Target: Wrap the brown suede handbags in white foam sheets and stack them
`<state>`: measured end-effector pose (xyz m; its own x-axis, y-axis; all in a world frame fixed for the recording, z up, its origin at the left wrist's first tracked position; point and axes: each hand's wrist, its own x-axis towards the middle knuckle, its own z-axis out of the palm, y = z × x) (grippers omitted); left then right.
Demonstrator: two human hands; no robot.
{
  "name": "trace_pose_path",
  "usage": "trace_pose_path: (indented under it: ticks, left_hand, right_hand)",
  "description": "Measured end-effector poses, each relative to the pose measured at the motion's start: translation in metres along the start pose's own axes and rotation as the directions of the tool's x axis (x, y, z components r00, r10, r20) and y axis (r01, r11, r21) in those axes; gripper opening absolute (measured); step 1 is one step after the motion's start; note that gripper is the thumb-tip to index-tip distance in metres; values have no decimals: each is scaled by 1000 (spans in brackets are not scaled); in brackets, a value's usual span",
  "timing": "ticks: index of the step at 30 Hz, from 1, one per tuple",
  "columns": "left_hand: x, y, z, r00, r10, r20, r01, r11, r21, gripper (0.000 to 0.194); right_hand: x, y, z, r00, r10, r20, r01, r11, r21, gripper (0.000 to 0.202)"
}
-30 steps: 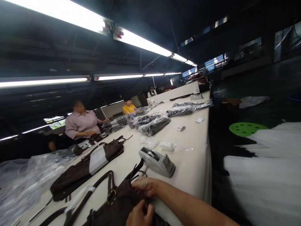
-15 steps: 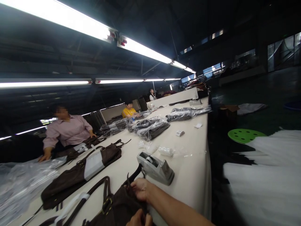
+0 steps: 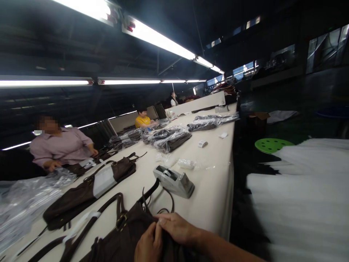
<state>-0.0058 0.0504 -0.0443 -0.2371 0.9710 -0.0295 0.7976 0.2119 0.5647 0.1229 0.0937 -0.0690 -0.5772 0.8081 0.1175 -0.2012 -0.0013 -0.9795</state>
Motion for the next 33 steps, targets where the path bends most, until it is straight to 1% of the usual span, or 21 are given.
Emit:
trace_pose_path:
  ticks: [2,4,6,9,11,14,16,18,19,21,22,24,26,28,29,31,32,33]
  left_hand:
    - [-2,3,-3,999,-31,-16,30,999,-43,45]
    - [-4,6,-4,997,-65,-38,64,997,-45,48]
    - [-7,11,-4,995,-82,-56,79,996,-43,47]
    - [-13,20,-4,993,-82,-87,80,996,-30,43]
    - [-16,26,-5,992,-70,-106,68,997,-24,39]
    - [-20,28,-6,993,-44,-107,41,999,-26,37]
    - [-20,26,-5,996,-28,-87,25,999,-43,40]
    - [-19,23,-5,998,-13,-67,10,998,-58,44]
    - [-18,22,-4,998,-7,-59,4,998,-60,45]
    - [-18,22,-4,999,-2,-50,-1,999,-48,43]
    - [-19,23,-3,999,-3,-46,1,999,-34,42]
    - [-24,26,-2,1000,-8,-24,8,1000,-6,40]
    - [-32,30,0,1000,-8,8,8,999,36,37]
    - [-41,32,4,999,24,28,-27,994,106,34]
    - [-45,33,6,998,55,29,-59,986,155,34]
    - [-50,35,12,992,121,21,-122,959,254,35]
    - [-52,35,14,989,147,16,-145,945,292,36]
    - [-52,36,16,986,165,9,-159,932,325,36]
  right_hand:
    - [-38,-12,-9,999,-11,54,11,1000,-12,50]
    - [-70,-22,-15,998,5,59,-3,999,-32,59]
    - [-92,-27,-17,999,51,-12,-52,996,-66,69]
    - [-108,-28,-14,993,85,-85,-89,994,-56,79]
    - [-111,-29,-12,992,80,-96,-84,996,-37,79]
    - [-113,-35,-12,993,54,-106,-63,994,-84,83]
    - [-115,-35,-16,999,9,-38,-12,997,-81,88]
    - [-115,-30,-23,998,-17,57,15,999,41,85]
    - [-115,-26,-26,996,-13,83,3,993,116,82]
    - [-111,-19,-29,996,35,76,-49,980,195,72]
    - [-108,-17,-28,997,69,44,-76,982,174,67]
    - [-101,-17,-24,993,106,-47,-105,994,21,50]
    - [-96,-20,-18,986,88,-144,-115,976,-187,35]
    - [-94,-24,-14,977,33,-209,-105,933,-343,25]
    - [-96,-26,-13,977,16,-215,-99,919,-381,24]
    - [-100,-30,-13,979,22,-203,-102,912,-397,24]
    - [-103,-33,-14,976,15,-215,-103,909,-404,24]
    - [-105,-37,-13,970,-23,-240,-84,899,-429,26]
